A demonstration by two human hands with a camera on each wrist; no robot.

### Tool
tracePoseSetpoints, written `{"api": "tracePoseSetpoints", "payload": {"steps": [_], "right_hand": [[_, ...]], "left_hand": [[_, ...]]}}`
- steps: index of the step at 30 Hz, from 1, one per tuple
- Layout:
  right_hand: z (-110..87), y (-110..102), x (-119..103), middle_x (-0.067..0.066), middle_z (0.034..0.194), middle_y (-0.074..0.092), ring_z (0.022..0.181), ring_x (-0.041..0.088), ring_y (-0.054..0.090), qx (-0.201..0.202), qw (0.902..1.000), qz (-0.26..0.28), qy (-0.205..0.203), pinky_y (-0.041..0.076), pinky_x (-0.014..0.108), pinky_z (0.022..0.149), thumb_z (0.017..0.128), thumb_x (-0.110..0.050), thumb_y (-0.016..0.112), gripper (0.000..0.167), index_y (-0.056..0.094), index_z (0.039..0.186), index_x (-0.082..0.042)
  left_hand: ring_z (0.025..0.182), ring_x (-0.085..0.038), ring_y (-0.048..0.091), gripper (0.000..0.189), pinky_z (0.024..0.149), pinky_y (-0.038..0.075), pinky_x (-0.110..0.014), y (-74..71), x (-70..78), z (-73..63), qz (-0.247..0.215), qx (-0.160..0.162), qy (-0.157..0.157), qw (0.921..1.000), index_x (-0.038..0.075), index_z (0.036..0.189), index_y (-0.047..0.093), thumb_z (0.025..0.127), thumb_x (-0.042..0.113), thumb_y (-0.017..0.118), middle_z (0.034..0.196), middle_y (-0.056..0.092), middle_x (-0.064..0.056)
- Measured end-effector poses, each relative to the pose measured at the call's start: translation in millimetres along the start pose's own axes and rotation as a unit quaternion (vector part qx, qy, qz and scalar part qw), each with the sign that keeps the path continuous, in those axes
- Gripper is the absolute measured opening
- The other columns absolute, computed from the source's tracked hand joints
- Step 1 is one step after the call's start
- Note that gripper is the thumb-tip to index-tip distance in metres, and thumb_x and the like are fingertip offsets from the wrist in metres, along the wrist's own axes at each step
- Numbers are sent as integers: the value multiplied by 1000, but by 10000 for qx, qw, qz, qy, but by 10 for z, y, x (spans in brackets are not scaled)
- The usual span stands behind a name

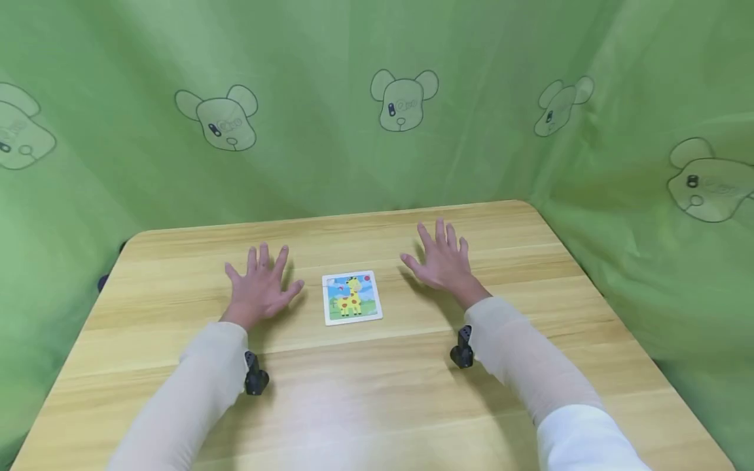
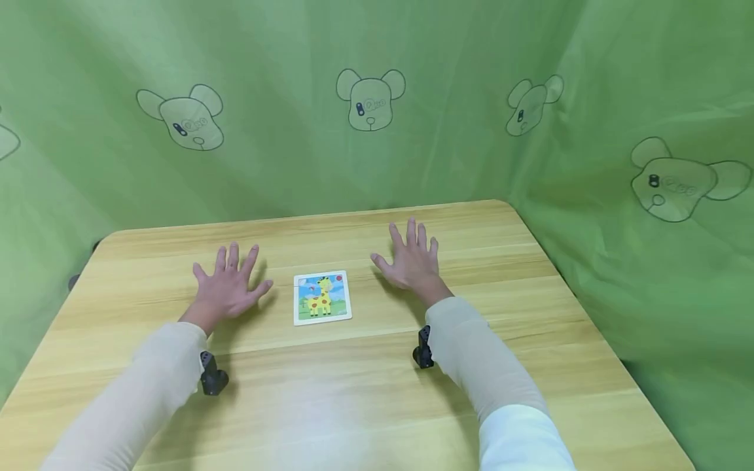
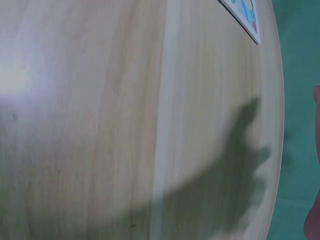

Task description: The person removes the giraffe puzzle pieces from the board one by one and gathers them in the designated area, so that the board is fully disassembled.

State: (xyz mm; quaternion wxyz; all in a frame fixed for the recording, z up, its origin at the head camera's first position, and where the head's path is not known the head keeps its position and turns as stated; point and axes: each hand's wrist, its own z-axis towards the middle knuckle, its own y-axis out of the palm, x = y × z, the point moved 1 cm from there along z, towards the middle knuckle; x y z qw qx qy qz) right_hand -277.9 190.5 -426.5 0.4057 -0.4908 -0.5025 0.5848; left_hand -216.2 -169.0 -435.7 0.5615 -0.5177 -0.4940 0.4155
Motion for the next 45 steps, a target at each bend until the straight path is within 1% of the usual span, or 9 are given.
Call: {"api": "tracePoseSetpoints", "payload": {"steps": [4,8,13,19,25,28,34,39,45], "right_hand": [[-12,25,0,22,157,-5,143,42,-2,-15,10000,69,-5,6,66,108,87,-72,30,87,10,153,-19],[-25,31,-16,23,156,-2,142,43,3,-27,9996,294,-35,10,65,108,89,-67,34,84,11,153,-17],[-62,13,-89,23,155,13,141,43,12,-12,9956,931,-51,16,64,106,93,-51,45,74,22,150,-10],[-116,26,-200,21,151,25,138,41,21,-83,9898,1422,-80,22,61,105,92,-41,53,64,36,144,-8],[-177,58,-277,18,148,33,135,40,29,-147,9874,1568,-169,24,58,107,92,-36,55,56,43,139,-7],[-204,60,-319,17,147,35,134,39,32,-214,9861,1636,-217,27,57,107,93,-35,55,53,44,138,-8],[-234,71,-449,14,144,40,132,36,37,-249,9797,1953,-374,31,52,107,93,-31,57,49,48,135,-8],[-257,90,-580,13,141,44,131,32,40,-322,9753,2116,-542,32,47,108,92,-27,58,45,51,132,-7],[-272,134,-704,13,136,49,129,29,44,-419,9743,2067,-791,34,43,107,93,-26,58,43,53,130,-6]], "left_hand": [[140,-50,5,83,93,1,-80,23,66,-33,22,-41,87,10000,17,153,8,91,66,33,154,6,-28],[139,-50,8,83,93,5,-80,33,143,-75,67,-127,187,9997,18,153,8,91,66,34,154,8,-28],[138,-51,12,81,94,11,-80,78,243,-134,107,-62,340,9993,19,153,9,91,65,34,154,13,-27],[139,-49,13,79,96,11,-78,168,387,-233,-7,-68,617,9981,22,153,10,91,65,34,154,13,-25],[139,-49,15,79,97,14,-77,256,538,-342,-53,-162,930,9955,24,153,11,90,66,35,155,13,-22],[139,-48,15,77,98,15,-76,270,607,-392,-164,-234,1164,9928,24,153,14,91,64,36,155,13,-21],[141,-45,12,74,99,15,-75,309,673,-468,-460,-559,1604,9844,23,152,17,92,61,39,156,10,-19],[141,-45,11,74,99,16,-75,357,711,-532,-384,-673,1738,9817,26,152,17,91,63,37,157,10,-17],[140,-46,15,77,99,17,-74,395,752,-576,-219,-749,1778,9810,27,152,17,89,68,35,157,11,-15]]}}
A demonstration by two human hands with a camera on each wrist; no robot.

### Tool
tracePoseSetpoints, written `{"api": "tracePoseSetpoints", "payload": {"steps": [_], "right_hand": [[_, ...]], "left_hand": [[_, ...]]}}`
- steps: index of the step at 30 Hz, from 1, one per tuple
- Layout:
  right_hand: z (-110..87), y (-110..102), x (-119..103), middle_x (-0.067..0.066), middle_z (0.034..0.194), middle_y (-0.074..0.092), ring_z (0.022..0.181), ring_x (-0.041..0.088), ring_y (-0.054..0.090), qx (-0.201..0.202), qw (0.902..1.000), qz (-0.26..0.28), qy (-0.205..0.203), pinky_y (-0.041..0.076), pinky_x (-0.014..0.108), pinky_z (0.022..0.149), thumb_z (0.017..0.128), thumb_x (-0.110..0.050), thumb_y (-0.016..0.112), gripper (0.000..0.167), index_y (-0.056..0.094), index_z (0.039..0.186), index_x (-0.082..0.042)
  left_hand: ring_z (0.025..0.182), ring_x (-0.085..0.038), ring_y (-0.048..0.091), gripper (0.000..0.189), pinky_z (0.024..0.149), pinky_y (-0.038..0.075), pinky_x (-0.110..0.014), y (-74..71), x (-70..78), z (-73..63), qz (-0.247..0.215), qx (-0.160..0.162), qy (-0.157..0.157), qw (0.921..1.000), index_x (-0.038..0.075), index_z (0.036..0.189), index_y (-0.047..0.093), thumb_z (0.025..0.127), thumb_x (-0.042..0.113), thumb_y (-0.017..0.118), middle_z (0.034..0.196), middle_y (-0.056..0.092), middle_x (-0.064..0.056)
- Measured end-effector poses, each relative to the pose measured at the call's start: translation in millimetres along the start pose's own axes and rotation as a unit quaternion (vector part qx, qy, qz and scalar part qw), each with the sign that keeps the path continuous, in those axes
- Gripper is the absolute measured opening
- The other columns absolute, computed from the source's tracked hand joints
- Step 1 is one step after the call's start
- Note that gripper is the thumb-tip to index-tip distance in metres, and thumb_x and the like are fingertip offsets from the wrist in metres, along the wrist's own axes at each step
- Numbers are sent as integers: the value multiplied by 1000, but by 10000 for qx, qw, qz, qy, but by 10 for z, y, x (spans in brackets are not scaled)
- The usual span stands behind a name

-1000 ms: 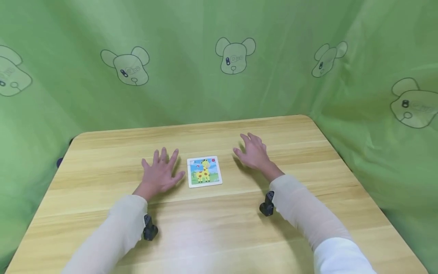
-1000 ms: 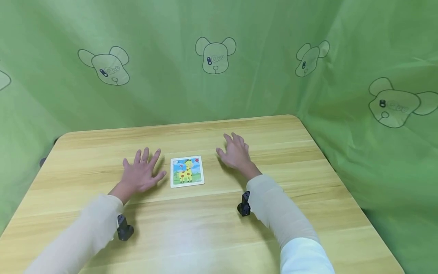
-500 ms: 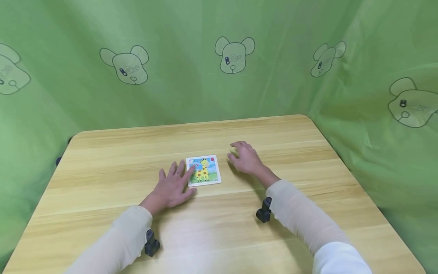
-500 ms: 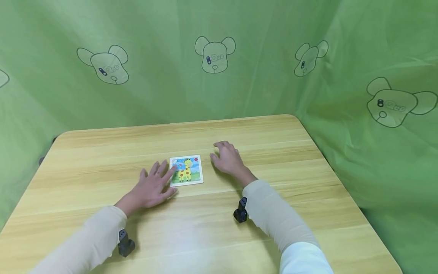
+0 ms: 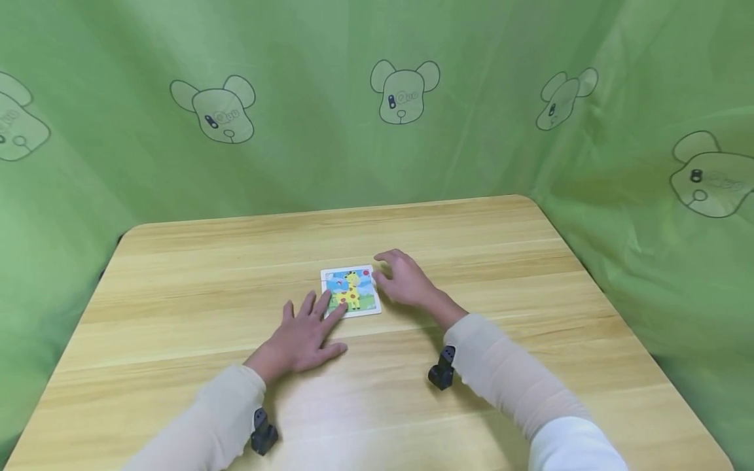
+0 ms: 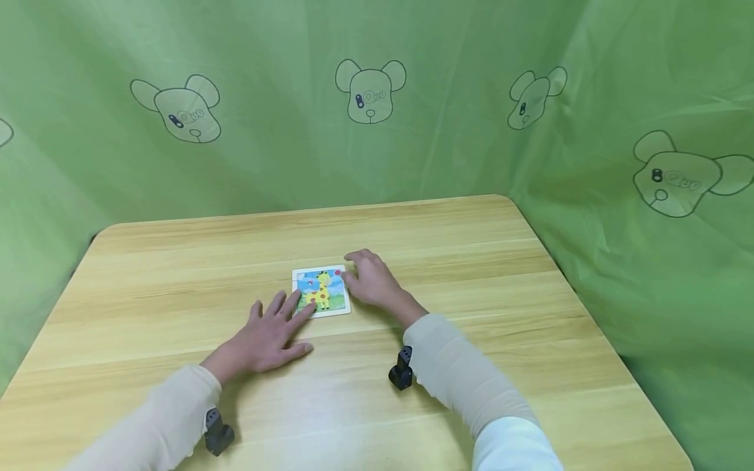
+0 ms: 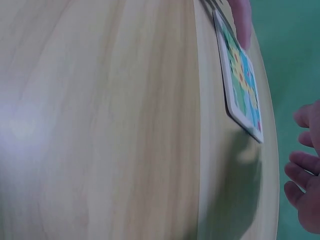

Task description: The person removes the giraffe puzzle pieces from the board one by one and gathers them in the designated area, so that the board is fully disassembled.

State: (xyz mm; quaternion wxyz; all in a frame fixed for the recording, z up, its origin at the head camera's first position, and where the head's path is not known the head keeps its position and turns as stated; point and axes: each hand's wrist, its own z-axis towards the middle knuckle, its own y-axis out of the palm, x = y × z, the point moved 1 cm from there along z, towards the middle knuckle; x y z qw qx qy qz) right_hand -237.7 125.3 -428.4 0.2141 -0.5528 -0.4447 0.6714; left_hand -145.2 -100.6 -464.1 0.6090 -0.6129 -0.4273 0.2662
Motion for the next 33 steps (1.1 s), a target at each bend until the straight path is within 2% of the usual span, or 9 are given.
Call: {"api": "tracePoseSetpoints", "payload": {"steps": [9,15,23,33], "right_hand": [[52,148,-127,10,131,52,124,26,48,-354,9993,38,-135,38,41,105,92,-26,59,42,54,130,-7],[123,240,-187,9,128,53,121,23,50,-626,9972,-178,-378,39,38,103,90,-26,62,45,55,130,-8],[250,310,-290,9,126,52,119,22,50,-992,9926,-492,-500,39,37,103,89,-26,64,44,56,129,-9],[368,377,-383,8,123,49,112,22,47,-1321,9861,-925,-400,41,36,99,91,-28,61,44,55,131,-12]], "left_hand": [[139,-47,17,87,98,20,-73,-4,32,-8,-23,-205,-61,9998,26,151,20,83,75,40,158,11,-15],[140,-46,15,88,99,18,-73,10,33,-3,-161,-262,-117,9995,25,151,20,82,75,42,158,9,-13],[141,-45,11,90,100,15,-74,-3,10,-10,-306,-266,-123,9991,26,152,19,81,75,44,159,7,-12],[142,-45,8,90,100,12,-74,-18,14,-16,-579,-373,-135,9975,26,151,21,80,73,49,159,5,-12]]}}
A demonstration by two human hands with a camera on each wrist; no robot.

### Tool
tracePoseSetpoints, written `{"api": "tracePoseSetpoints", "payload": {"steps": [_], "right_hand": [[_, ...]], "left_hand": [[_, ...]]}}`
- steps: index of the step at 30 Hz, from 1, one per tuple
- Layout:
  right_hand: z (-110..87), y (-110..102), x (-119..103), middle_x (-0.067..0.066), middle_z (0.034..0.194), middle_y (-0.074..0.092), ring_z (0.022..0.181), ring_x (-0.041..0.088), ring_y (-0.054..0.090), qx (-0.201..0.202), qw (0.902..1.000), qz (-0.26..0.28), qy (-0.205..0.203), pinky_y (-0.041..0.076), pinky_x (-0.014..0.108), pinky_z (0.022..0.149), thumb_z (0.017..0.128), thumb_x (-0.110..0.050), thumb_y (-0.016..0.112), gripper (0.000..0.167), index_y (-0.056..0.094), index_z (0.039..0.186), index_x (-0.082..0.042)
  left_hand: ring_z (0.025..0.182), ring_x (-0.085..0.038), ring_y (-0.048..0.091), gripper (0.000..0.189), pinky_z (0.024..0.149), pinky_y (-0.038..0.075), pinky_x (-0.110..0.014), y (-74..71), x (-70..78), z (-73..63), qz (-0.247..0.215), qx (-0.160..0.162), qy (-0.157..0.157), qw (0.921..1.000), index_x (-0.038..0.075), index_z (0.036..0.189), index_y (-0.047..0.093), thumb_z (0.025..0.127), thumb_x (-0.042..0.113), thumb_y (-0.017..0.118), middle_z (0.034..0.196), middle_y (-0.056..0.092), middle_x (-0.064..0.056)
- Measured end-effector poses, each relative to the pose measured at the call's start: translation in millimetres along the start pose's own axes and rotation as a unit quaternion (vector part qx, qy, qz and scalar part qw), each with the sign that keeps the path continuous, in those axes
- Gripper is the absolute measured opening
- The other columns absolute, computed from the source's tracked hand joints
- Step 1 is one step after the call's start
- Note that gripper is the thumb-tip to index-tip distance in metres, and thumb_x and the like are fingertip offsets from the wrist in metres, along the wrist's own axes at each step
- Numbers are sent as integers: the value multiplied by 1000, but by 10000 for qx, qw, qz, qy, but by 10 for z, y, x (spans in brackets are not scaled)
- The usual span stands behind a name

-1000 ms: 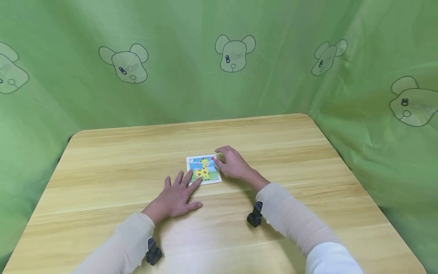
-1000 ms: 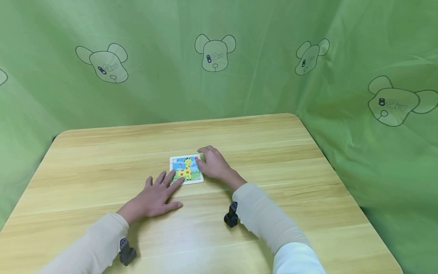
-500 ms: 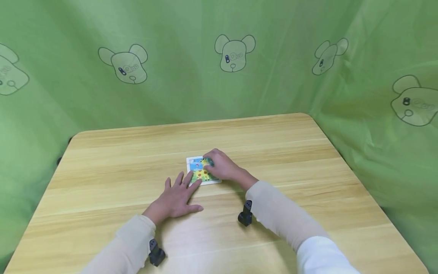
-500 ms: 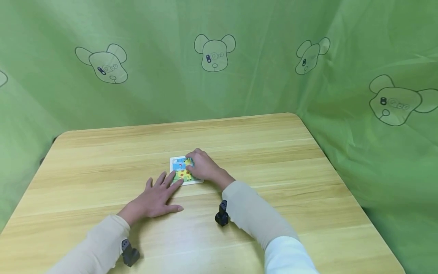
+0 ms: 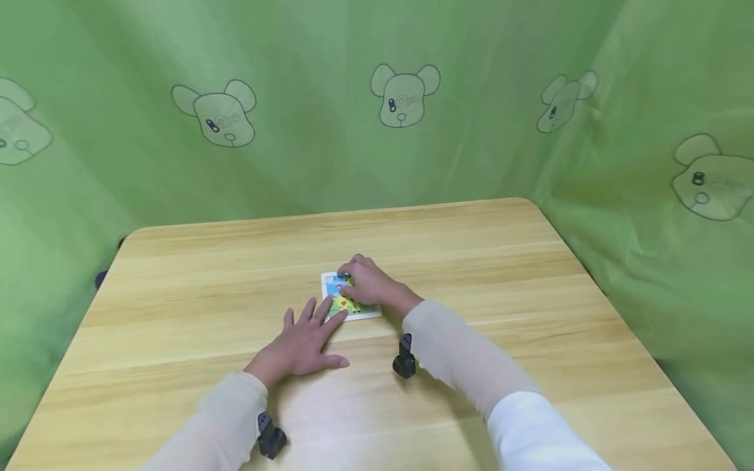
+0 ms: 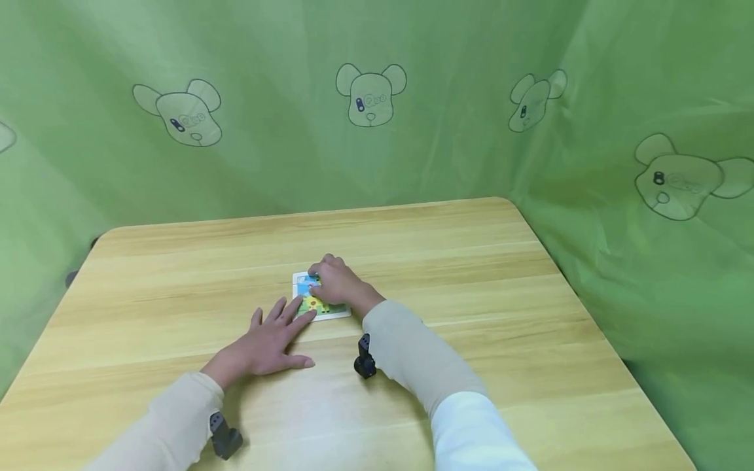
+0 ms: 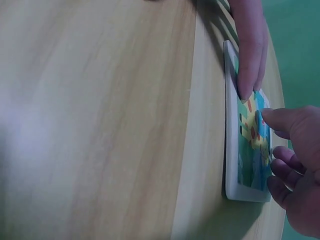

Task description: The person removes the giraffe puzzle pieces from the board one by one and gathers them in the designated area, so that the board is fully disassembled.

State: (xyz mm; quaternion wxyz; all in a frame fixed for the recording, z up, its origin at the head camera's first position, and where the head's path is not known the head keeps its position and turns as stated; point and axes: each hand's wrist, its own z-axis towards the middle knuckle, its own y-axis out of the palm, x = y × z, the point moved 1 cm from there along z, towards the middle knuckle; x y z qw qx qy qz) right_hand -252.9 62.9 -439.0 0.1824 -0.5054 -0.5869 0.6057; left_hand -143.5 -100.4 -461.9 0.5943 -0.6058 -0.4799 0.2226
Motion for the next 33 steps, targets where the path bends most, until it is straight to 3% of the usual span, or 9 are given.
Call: {"api": "tracePoseSetpoints", "payload": {"steps": [8,33], "right_hand": [[54,-4,-46,7,119,49,105,20,45,-87,9997,-194,-93,43,35,92,92,-29,60,43,55,132,-12],[163,-23,-79,9,123,49,108,19,47,-422,9986,-201,-234,40,34,100,91,-26,62,43,55,130,-7]], "left_hand": [[142,-45,8,90,100,12,-74,0,-9,7,20,5,13,10000,26,151,21,80,73,49,159,5,-12],[141,-45,12,89,100,15,-73,-37,1,6,97,-25,2,10000,25,151,24,80,71,52,158,9,-13]]}}
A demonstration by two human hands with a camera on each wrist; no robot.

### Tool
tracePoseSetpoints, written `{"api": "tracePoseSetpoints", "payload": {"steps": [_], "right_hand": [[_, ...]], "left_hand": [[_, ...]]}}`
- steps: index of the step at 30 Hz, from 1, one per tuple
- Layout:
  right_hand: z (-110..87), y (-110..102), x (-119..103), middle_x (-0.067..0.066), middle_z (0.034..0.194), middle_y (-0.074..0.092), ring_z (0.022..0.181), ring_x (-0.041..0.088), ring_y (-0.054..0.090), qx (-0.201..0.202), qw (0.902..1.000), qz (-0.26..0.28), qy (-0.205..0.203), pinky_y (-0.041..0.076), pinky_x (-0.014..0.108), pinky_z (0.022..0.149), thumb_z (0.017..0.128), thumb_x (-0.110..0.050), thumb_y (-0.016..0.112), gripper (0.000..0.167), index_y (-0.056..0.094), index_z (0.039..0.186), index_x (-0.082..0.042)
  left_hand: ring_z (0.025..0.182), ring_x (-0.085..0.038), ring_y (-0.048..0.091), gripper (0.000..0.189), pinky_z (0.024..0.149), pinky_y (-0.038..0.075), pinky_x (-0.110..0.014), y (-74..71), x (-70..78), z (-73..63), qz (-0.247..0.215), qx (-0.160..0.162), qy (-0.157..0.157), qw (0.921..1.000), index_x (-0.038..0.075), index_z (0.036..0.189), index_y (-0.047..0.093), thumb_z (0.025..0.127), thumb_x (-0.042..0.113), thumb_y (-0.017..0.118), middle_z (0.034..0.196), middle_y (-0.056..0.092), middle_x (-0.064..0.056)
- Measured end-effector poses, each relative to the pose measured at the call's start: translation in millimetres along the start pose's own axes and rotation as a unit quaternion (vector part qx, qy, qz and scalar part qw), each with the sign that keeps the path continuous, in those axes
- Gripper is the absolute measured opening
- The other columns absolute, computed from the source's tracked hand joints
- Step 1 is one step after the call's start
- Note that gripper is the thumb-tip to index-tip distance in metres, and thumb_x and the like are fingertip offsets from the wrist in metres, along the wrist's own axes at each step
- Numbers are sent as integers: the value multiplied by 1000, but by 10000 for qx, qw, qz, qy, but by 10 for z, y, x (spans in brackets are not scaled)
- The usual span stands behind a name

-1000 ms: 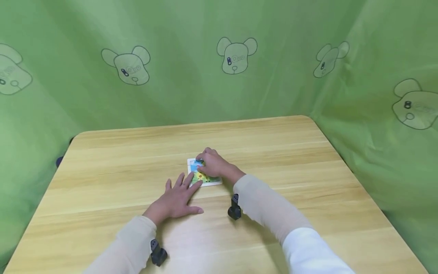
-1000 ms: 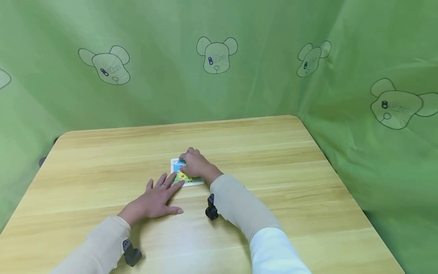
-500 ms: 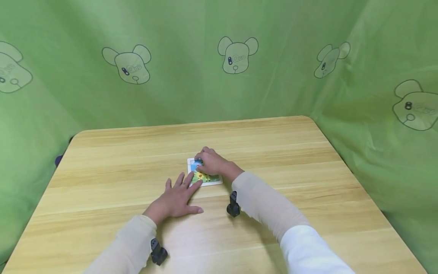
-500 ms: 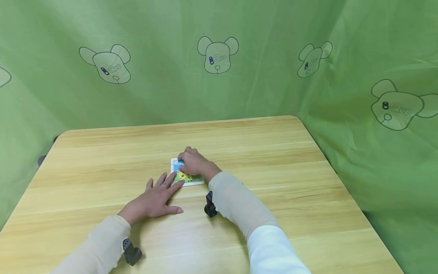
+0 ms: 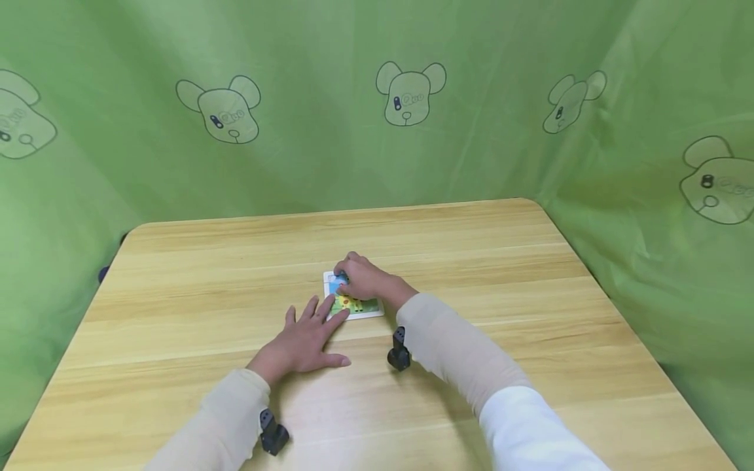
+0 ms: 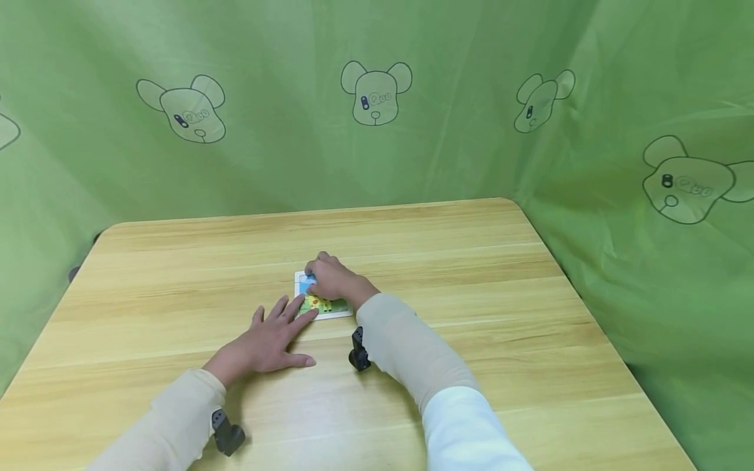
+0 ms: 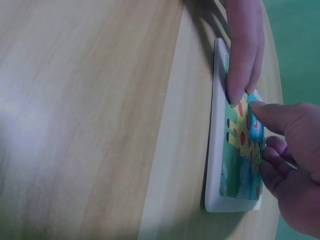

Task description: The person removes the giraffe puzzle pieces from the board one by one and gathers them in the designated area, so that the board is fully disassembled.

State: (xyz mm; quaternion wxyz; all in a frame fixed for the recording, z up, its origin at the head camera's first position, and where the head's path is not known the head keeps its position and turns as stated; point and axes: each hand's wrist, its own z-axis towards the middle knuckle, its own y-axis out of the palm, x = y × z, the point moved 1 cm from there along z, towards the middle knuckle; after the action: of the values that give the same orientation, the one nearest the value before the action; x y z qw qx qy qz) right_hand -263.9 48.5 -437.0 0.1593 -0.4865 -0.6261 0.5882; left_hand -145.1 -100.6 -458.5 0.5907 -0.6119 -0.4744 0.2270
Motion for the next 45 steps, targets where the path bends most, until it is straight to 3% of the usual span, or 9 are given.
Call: {"api": "tracePoseSetpoints", "payload": {"steps": [22,45], "right_hand": [[17,9,5,9,124,46,108,19,46,-119,9997,172,133,40,34,100,92,-26,61,43,53,130,-8],[-2,51,2,7,122,49,107,17,47,58,9994,278,210,41,33,99,92,-26,62,44,51,132,-10]], "left_hand": [[142,-43,10,90,101,15,-73,-4,-1,-3,24,-96,-41,9999,27,151,22,79,73,50,159,8,-11],[142,-42,10,89,101,15,-73,42,-20,2,15,-24,-12,10000,29,151,23,79,74,50,159,8,-10]]}}
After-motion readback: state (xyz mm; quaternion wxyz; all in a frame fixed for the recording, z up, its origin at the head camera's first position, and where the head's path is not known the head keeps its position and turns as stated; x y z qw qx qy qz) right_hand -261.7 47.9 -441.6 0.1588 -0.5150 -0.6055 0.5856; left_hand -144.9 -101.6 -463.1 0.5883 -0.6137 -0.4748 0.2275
